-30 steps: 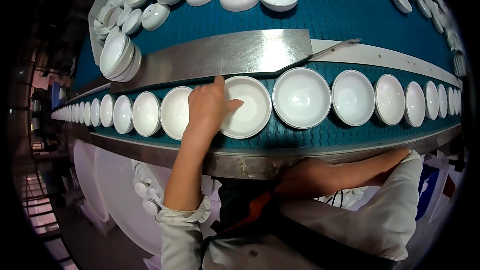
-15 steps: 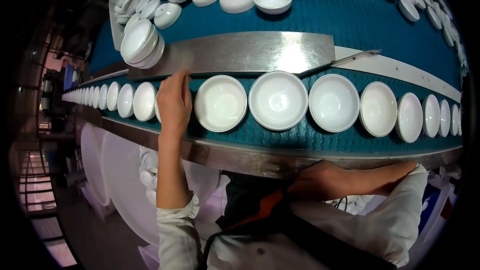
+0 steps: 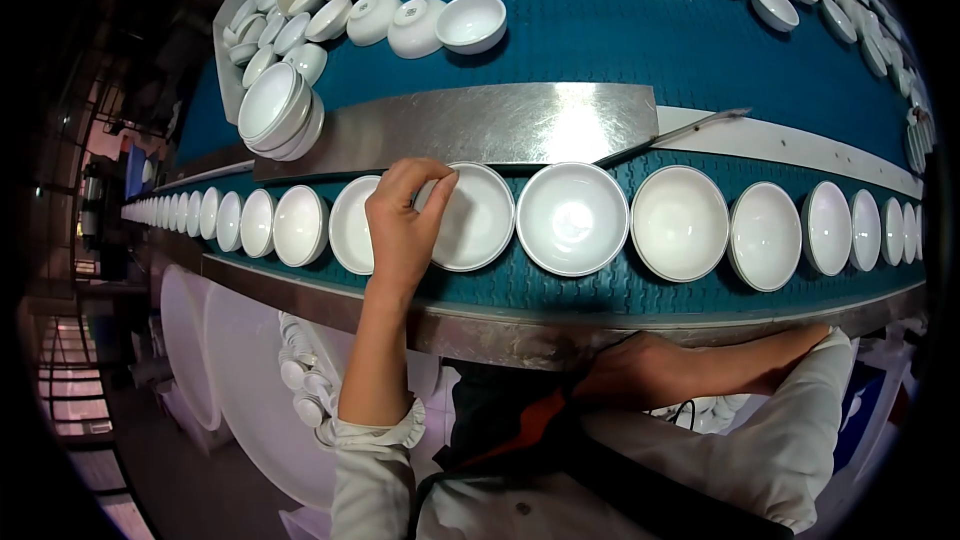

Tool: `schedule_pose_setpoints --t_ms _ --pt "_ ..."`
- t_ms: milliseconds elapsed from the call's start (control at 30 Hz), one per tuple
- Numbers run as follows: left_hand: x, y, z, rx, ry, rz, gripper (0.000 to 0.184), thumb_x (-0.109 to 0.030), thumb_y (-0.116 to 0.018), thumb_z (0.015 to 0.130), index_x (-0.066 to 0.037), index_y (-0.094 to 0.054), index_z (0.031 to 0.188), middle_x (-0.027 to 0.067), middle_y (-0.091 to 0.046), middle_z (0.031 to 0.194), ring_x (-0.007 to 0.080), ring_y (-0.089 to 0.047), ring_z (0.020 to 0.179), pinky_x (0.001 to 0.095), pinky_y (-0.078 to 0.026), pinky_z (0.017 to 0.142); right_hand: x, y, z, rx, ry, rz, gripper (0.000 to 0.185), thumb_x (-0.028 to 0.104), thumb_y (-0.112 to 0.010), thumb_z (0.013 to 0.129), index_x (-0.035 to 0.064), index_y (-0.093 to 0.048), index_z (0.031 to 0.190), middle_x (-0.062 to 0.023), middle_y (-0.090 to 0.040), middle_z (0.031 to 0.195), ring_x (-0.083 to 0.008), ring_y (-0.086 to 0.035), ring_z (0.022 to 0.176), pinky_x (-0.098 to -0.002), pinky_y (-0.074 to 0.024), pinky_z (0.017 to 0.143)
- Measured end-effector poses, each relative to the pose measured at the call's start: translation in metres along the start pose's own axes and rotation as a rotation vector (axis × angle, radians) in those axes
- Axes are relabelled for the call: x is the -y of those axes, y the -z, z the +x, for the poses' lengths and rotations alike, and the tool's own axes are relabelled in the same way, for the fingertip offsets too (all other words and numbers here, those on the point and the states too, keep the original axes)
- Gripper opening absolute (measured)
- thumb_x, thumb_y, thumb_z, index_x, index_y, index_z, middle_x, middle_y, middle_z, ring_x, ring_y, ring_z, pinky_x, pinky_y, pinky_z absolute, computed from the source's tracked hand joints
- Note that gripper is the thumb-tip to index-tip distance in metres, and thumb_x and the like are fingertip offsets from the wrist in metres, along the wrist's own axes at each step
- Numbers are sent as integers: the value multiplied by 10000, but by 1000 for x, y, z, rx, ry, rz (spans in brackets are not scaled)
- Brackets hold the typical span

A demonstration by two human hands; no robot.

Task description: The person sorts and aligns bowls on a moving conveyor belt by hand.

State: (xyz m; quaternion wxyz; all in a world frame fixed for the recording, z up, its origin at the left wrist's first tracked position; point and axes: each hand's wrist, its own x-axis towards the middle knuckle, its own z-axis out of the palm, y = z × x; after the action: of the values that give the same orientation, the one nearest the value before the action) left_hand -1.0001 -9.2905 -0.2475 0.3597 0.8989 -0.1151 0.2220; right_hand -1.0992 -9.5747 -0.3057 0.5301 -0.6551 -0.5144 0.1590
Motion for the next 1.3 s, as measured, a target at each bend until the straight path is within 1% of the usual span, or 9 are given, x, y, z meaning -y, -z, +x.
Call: schedule_pose_setpoints --t_ms 200,300,500,700,967,1067,1167,1267,1300 --pt "-60 -52 23 -32 31 -168 108 -89 -698 826 16 -670 821 91 -673 766 168 -624 711 272 -470 694 2 10 -24 8 18 -53 197 162 -688 839 100 -685 1026 -78 -653 852 -239 -653 746 -344 -545 635" --pt "-68 -75 31 -20 155 -490 326 -240 -545 969 46 -692 919 105 -694 836 159 -636 772 273 -492 735 4 17 -38 30 3 -17 167 176 -639 869 99 -652 1017 -97 -628 870 -267 -635 789 -370 -532 672" --pt "-76 -92 28 25 383 -728 466 -336 -418 1015 81 -618 1076 161 -680 933 199 -652 845 312 -500 833 10 32 -65 79 -56 19 145 180 -608 889 91 -631 1002 -110 -608 874 -293 -623 815 -388 -524 695" --pt "-85 -111 27 56 387 -807 385 -263 -462 1000 72 -592 1140 154 -675 951 187 -651 854 290 -513 788 8 43 -90 3 -9 -27 188 181 -682 843 117 -685 1021 -67 -639 837 -245 -649 725 -351 -544 609" --pt "-114 -142 22 23 412 -711 224 -160 -608 926 21 -653 1050 97 -676 827 138 -635 747 254 -507 715 14 64 -128 40 -55 19 159 170 -643 866 80 -654 997 -106 -641 875 -281 -641 794 -367 -538 687" --pt "-118 -151 21 3 467 -615 229 -191 -660 900 18 -665 994 65 -662 746 118 -622 688 236 -489 680 11 68 -140 1 12 -25 180 168 -696 837 94 -690 1001 -77 -645 823 -240 -652 711 -343 -546 600" --pt "-124 -166 22 -111 406 -520 166 -122 -635 900 16 -678 981 78 -671 757 142 -639 678 259 -515 650 12 75 -153 6 11 -18 183 164 -701 833 90 -692 1000 -78 -644 820 -241 -651 708 -343 -546 596" --pt "-144 -184 24 -335 4 -178 175 -141 -643 890 -15 -683 1005 88 -680 762 179 -660 699 283 -523 666 14 82 -168 8 3 -27 185 171 -698 837 91 -692 1005 -79 -644 827 -241 -650 712 -345 -545 593" --pt "-154 -186 20 -212 43 -189 177 -138 -643 885 -26 -683 1015 95 -686 783 193 -666 726 296 -526 674 14 84 -173 8 16 -43 191 175 -695 841 91 -689 1013 -80 -644 836 -241 -649 715 -345 -545 594"
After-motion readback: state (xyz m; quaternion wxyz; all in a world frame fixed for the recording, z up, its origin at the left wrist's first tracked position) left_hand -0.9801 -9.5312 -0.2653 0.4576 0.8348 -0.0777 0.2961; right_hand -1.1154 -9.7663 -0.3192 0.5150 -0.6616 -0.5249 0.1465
